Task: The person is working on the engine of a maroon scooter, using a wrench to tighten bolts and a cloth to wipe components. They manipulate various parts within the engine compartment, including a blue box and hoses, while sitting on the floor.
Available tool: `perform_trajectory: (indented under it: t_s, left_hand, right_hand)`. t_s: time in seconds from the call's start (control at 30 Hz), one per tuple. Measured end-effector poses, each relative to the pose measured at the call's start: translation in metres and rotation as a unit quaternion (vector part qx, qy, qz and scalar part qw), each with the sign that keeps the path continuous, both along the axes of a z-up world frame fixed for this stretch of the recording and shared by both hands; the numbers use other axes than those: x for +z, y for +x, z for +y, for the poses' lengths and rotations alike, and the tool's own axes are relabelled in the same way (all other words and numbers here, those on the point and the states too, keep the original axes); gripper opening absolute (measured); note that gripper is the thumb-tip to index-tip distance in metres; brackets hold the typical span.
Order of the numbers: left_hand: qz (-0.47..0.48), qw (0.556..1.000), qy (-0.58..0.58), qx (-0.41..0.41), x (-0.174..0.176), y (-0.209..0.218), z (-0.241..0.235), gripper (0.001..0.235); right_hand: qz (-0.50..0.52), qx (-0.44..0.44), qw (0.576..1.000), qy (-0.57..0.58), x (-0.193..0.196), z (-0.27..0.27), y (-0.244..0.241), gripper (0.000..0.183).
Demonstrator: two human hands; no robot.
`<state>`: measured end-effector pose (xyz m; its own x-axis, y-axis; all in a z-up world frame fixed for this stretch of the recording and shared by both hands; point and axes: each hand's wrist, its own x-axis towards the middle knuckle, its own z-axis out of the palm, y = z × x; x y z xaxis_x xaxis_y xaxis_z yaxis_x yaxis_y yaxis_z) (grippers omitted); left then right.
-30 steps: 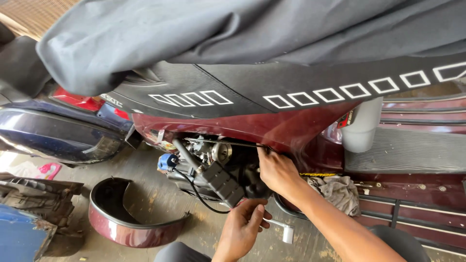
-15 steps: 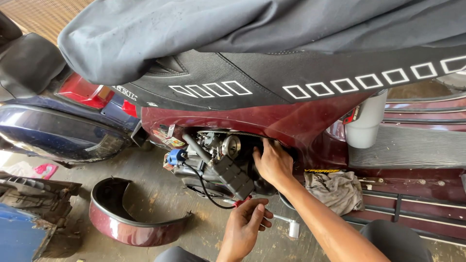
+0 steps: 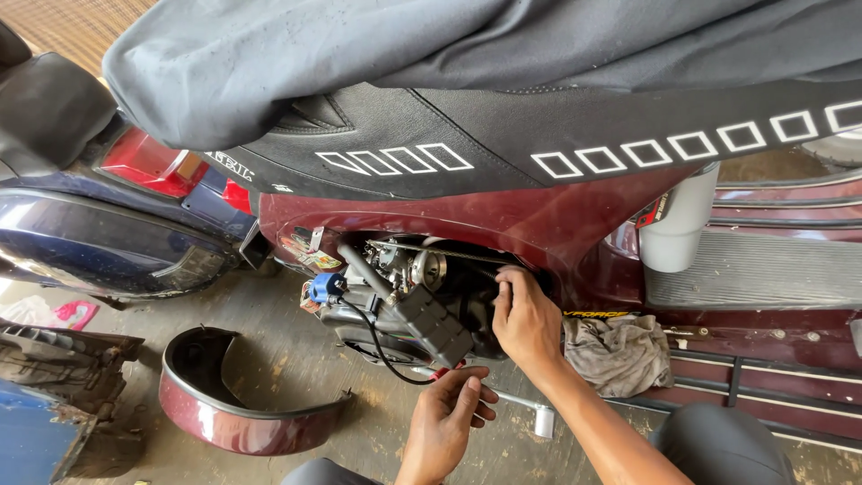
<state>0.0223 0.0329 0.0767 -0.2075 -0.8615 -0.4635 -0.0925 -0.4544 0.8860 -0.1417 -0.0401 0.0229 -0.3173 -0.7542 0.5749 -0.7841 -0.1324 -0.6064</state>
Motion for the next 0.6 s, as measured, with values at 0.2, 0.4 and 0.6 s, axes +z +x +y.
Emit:
perform_trajectory:
  t_s: [0.2,0.4,0.6]
  left_hand:
    - [-0.024,0.999,-0.007,-0.046,0.011,-0.012,0.006,0.032]
    - [-0.010,0.999,-0.034,-0.035,0.007,-0.007,0.008,0.031]
    - [0.003,0.998,-0.048,-0.040,0.005,0.011,0.009,0.033]
  right_hand:
    - [0.082,-0.038,0.996,0.016,0.019,0.000,0.003,0.029]
    - [0.090,0.006,0.990,0.106,0.012,-0.010,-0.001,0.016]
    - [-0.003,-0.027,0.996,0.084,-0.011,0.000,0.009,0.018]
